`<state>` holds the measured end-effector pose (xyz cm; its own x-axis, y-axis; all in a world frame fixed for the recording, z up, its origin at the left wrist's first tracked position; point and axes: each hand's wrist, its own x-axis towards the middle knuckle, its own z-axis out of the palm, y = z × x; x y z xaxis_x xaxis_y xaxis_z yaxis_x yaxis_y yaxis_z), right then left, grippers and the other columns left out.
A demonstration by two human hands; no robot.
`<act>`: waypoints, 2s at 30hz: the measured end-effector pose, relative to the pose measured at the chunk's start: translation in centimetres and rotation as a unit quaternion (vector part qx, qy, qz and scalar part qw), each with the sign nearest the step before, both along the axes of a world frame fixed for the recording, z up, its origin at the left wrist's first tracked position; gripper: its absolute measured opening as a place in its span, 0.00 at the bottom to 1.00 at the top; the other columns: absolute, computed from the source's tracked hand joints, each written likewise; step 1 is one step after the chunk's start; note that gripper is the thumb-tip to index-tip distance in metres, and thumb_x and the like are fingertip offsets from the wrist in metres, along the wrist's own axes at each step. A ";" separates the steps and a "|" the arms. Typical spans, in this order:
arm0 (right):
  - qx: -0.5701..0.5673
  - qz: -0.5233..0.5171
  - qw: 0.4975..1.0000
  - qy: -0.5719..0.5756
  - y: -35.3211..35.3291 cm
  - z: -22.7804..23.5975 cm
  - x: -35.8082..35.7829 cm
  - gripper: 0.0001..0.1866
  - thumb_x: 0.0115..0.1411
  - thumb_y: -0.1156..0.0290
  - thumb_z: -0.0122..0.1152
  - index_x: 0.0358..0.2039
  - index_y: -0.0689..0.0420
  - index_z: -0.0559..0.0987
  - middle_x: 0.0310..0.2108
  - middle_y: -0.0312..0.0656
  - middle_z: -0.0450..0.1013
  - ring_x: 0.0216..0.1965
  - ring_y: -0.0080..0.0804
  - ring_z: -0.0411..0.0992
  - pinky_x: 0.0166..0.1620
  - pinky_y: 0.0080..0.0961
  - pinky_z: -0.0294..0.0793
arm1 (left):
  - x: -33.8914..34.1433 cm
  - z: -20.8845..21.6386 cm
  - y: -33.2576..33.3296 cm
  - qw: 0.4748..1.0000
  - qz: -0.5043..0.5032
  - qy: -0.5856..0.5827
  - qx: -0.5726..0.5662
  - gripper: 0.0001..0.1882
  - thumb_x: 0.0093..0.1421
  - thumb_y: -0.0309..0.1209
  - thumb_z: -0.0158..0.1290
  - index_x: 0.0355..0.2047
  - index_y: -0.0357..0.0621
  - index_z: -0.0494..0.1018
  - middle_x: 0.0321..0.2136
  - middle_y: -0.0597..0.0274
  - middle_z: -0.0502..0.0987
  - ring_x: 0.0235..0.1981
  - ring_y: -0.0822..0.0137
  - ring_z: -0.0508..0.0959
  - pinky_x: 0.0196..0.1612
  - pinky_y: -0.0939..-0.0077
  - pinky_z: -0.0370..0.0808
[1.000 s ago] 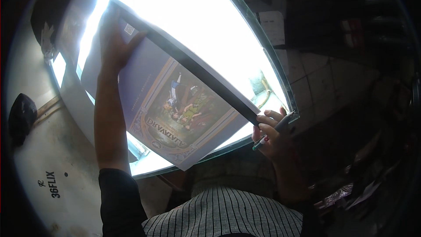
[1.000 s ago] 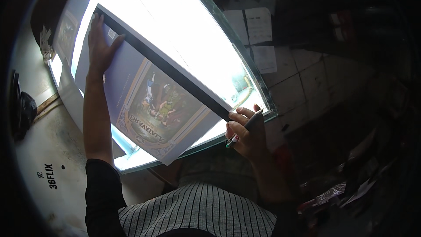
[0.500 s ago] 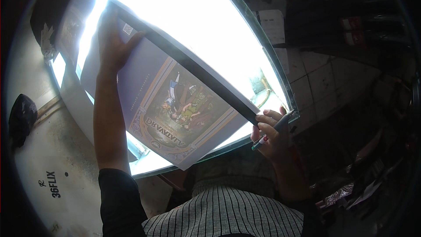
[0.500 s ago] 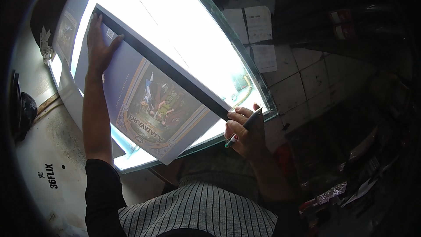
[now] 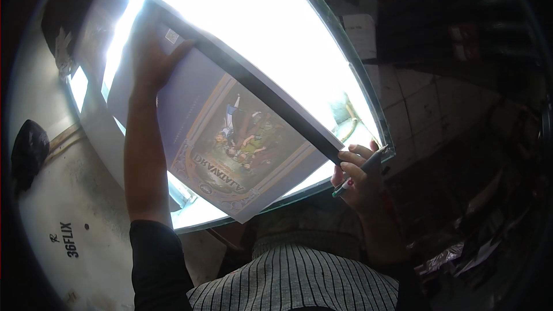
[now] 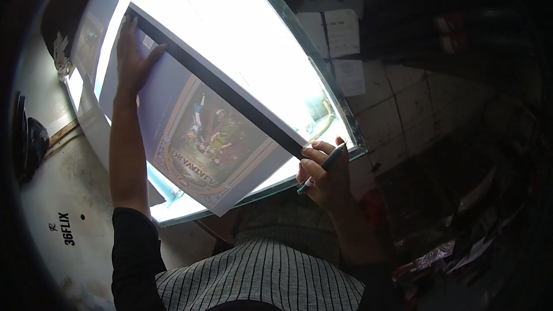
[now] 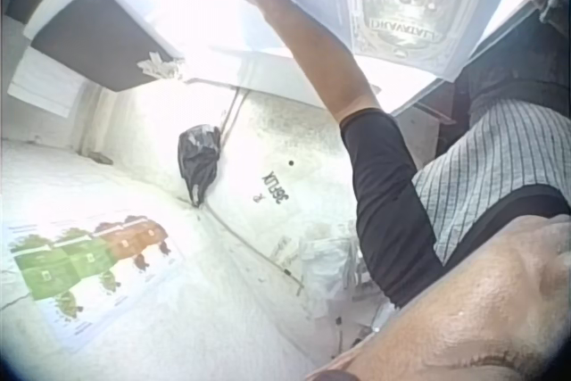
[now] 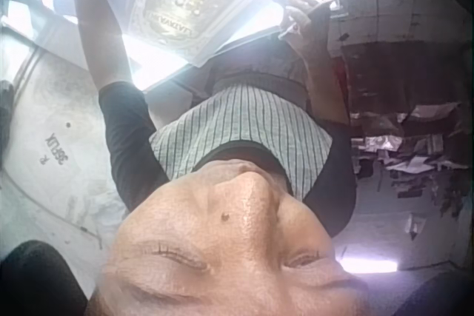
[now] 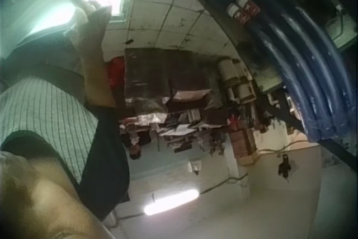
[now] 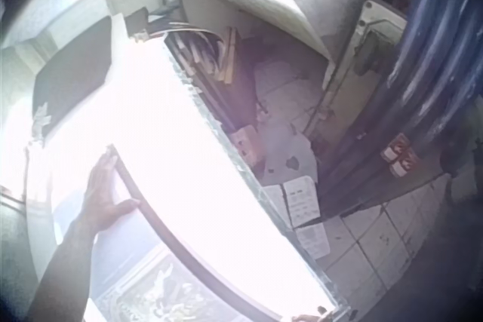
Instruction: The person uses a marker and a straight edge to draw a line on a large poster positioned on a light table, lifting and adjusting the paper several times.
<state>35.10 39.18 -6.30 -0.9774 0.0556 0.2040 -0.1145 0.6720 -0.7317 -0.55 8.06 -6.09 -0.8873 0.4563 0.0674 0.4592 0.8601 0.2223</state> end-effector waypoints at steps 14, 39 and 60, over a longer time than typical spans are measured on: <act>0.092 0.001 0.996 0.011 -0.2 0.7 0.4 0.16 0.57 0.73 0.63 0.42 0.50 0.67 0.43 0.41 0.76 0.51 0.44 0.75 0.64 0.60 0.62 | -0.2 0.9 -1.0 0.999 0.018 0.004 -0.026 0.68 0.44 0.75 0.56 0.69 0.32 0.48 0.71 0.39 0.47 0.74 0.46 0.42 0.72 0.46 0.39; 0.109 0.023 0.994 -0.001 -0.3 1.5 -0.6 0.17 0.57 0.77 0.60 0.43 0.53 0.65 0.42 0.43 0.73 0.50 0.45 0.73 0.63 0.61 0.64 | 0.1 1.3 -0.9 0.998 0.038 -0.016 -0.045 0.70 0.43 0.77 0.54 0.70 0.32 0.47 0.72 0.41 0.45 0.74 0.51 0.40 0.74 0.52 0.35; 0.094 0.027 0.995 -0.012 1.1 1.1 0.2 0.15 0.59 0.74 0.60 0.44 0.53 0.67 0.46 0.44 0.74 0.51 0.46 0.72 0.62 0.60 0.64 | -0.1 -0.5 0.7 1.000 0.012 -0.019 -0.003 0.63 0.47 0.69 0.61 0.68 0.32 0.52 0.69 0.38 0.51 0.72 0.44 0.49 0.72 0.50 0.44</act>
